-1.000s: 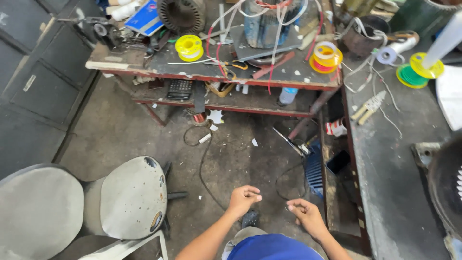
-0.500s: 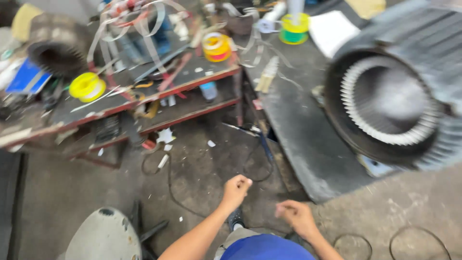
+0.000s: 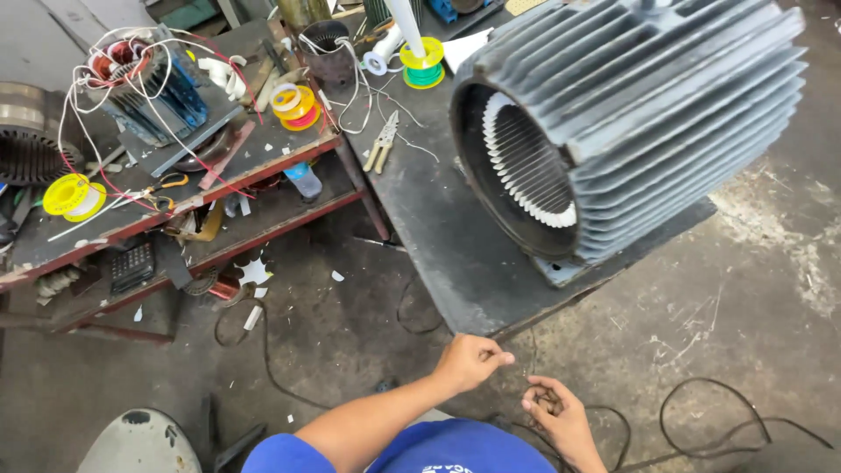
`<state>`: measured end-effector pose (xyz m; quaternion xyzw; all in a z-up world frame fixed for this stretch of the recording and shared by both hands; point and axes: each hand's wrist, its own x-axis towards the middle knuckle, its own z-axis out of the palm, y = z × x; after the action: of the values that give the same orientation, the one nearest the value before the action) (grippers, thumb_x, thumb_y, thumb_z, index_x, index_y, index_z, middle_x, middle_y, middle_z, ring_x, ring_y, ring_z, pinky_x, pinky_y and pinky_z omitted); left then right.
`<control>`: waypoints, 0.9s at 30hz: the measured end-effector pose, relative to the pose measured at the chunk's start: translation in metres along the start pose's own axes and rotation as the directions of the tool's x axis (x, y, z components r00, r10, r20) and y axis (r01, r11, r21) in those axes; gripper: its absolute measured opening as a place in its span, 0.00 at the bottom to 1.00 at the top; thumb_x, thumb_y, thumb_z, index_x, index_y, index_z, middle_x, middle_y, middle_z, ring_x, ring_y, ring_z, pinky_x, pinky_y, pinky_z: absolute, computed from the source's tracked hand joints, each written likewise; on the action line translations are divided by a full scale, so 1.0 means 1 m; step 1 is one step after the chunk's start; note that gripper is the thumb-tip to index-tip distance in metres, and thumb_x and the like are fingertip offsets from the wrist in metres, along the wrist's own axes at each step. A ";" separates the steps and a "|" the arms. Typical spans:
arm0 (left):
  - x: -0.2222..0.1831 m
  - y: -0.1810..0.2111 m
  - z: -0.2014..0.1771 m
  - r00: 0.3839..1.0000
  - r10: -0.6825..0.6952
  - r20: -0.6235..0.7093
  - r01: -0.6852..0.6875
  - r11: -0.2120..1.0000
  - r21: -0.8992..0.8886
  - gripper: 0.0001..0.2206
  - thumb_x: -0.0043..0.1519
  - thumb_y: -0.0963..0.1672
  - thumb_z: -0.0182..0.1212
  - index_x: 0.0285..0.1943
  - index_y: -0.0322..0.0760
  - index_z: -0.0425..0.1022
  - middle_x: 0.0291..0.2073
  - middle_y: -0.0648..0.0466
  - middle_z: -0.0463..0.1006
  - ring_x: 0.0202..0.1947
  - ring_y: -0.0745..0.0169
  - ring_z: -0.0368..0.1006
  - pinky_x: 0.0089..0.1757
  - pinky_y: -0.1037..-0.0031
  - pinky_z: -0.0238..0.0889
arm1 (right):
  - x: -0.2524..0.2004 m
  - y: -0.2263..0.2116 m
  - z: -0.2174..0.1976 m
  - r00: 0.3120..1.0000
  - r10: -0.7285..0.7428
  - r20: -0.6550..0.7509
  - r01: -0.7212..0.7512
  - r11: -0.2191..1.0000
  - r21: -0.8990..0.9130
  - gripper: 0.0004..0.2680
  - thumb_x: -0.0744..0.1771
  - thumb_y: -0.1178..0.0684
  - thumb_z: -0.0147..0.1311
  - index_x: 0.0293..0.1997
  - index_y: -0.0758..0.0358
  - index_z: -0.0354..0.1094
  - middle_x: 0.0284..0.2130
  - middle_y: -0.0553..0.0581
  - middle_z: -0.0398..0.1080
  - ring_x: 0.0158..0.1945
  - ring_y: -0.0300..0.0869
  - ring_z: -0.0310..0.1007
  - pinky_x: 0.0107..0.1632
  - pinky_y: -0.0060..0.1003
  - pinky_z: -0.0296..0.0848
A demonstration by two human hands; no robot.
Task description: Repairing an electric motor by stripping and connecting wires, followed by measuring a board with a ruler.
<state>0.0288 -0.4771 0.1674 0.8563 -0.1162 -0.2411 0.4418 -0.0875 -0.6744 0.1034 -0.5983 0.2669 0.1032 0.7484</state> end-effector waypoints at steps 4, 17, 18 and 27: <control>0.009 0.020 0.032 0.992 0.035 0.123 -0.036 0.999 0.007 0.11 0.63 0.51 0.60 0.33 0.46 0.79 0.15 0.61 0.61 0.21 0.68 0.58 0.29 0.70 0.51 | -0.001 0.016 -0.042 0.996 -0.005 -0.086 -0.002 0.997 -0.082 0.15 0.60 0.68 0.67 0.50 0.74 0.75 0.25 0.69 0.79 0.21 0.39 0.57 0.28 0.35 0.63; 0.064 0.089 0.085 0.981 0.145 0.129 -0.116 0.971 -0.211 0.13 0.61 0.51 0.66 0.29 0.42 0.81 0.11 0.63 0.55 0.18 0.75 0.47 0.25 0.72 0.44 | 0.023 -0.048 -0.120 0.959 0.088 -0.271 -0.086 0.996 0.017 0.09 0.65 0.61 0.60 0.48 0.75 0.74 0.21 0.63 0.59 0.23 0.50 0.63 0.28 0.45 0.64; 0.073 0.093 0.085 0.975 0.178 0.132 -0.142 0.960 -0.243 0.13 0.61 0.50 0.67 0.27 0.42 0.79 0.11 0.64 0.54 0.18 0.76 0.46 0.26 0.73 0.43 | 0.032 -0.049 -0.125 0.965 0.090 -0.247 -0.094 0.996 -0.005 0.11 0.64 0.62 0.62 0.50 0.73 0.74 0.26 0.65 0.68 0.24 0.53 0.70 0.28 0.43 0.64; 0.187 0.105 0.140 0.803 0.485 0.347 -0.445 0.874 -0.195 0.17 0.55 0.54 0.62 0.49 0.50 0.77 0.34 0.61 0.76 0.42 0.62 0.73 0.46 0.69 0.65 | 0.072 -0.157 -0.125 0.875 0.048 -0.482 -0.159 0.968 -0.192 0.09 0.60 0.63 0.70 0.42 0.72 0.79 0.17 0.66 0.68 0.25 0.47 0.67 0.32 0.43 0.67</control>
<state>0.1183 -0.7136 0.1250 0.7128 -0.3944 -0.2943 0.4997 0.0123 -0.8467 0.1803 -0.6712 0.4599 0.0237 0.5808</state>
